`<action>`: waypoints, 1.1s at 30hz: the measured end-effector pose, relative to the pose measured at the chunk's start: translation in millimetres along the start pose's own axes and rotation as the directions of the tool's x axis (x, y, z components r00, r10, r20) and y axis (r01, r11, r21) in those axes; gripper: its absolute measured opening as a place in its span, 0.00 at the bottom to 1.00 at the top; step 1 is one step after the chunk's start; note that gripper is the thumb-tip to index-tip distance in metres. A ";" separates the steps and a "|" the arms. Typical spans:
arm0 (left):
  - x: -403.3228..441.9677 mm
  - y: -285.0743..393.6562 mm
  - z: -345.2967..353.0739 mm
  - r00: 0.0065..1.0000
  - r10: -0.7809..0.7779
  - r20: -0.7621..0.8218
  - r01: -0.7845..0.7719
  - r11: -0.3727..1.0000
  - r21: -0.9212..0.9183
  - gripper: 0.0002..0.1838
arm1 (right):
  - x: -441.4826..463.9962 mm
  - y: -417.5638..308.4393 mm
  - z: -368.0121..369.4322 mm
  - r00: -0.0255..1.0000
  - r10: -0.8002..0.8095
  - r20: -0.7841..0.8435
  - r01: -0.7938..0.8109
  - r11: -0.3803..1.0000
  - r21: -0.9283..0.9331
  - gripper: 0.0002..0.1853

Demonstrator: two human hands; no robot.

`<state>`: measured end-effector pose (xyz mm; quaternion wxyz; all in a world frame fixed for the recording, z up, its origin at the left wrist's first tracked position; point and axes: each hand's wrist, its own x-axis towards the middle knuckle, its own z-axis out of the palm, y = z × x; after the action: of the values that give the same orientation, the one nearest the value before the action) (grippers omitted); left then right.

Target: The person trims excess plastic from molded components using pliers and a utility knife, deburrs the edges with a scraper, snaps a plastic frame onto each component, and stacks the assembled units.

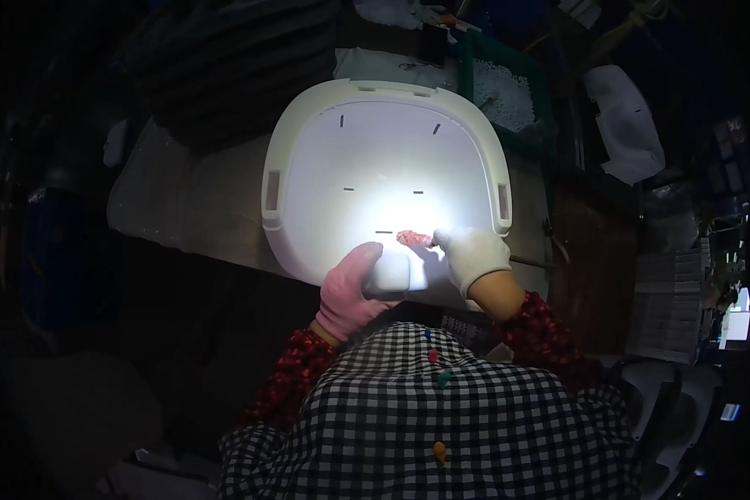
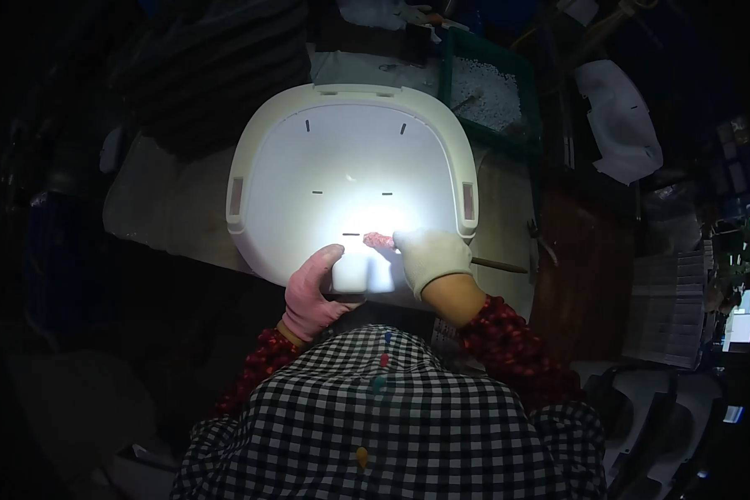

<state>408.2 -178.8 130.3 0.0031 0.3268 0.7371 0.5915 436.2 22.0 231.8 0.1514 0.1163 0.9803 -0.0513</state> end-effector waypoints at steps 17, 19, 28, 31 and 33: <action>11.6 4.8 -9.2 0.999 0.048 -0.005 -0.048 0.997 0.061 0.34 | 38.2 -19.2 34.6 0.954 -0.298 0.022 0.296 0.952 0.083 0.10; 14.6 5.1 -9.6 0.998 0.053 0.024 -0.055 0.997 0.061 0.34 | 35.5 -20.5 21.9 0.966 -0.252 0.065 0.244 0.963 0.110 0.11; 22.8 -2.8 -19.1 0.950 -0.009 0.312 -0.046 0.984 0.169 0.32 | 64.4 -19.5 37.3 0.998 -0.039 -0.041 0.045 0.982 0.182 0.10; 21.8 -3.6 -13.7 0.936 -0.019 0.351 -0.082 0.960 0.269 0.26 | 120.3 -45.8 45.4 0.994 0.084 -0.067 -0.061 0.956 0.287 0.11; 20.2 -5.9 -12.3 0.928 -0.022 0.371 -0.098 0.948 0.302 0.24 | 141.2 -49.2 38.5 0.988 0.089 -0.124 -0.050 0.956 0.288 0.11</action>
<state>384.6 -180.3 136.5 0.0780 0.4430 0.8016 0.3939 304.2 -0.9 154.8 0.0680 0.1742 0.9661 -0.1779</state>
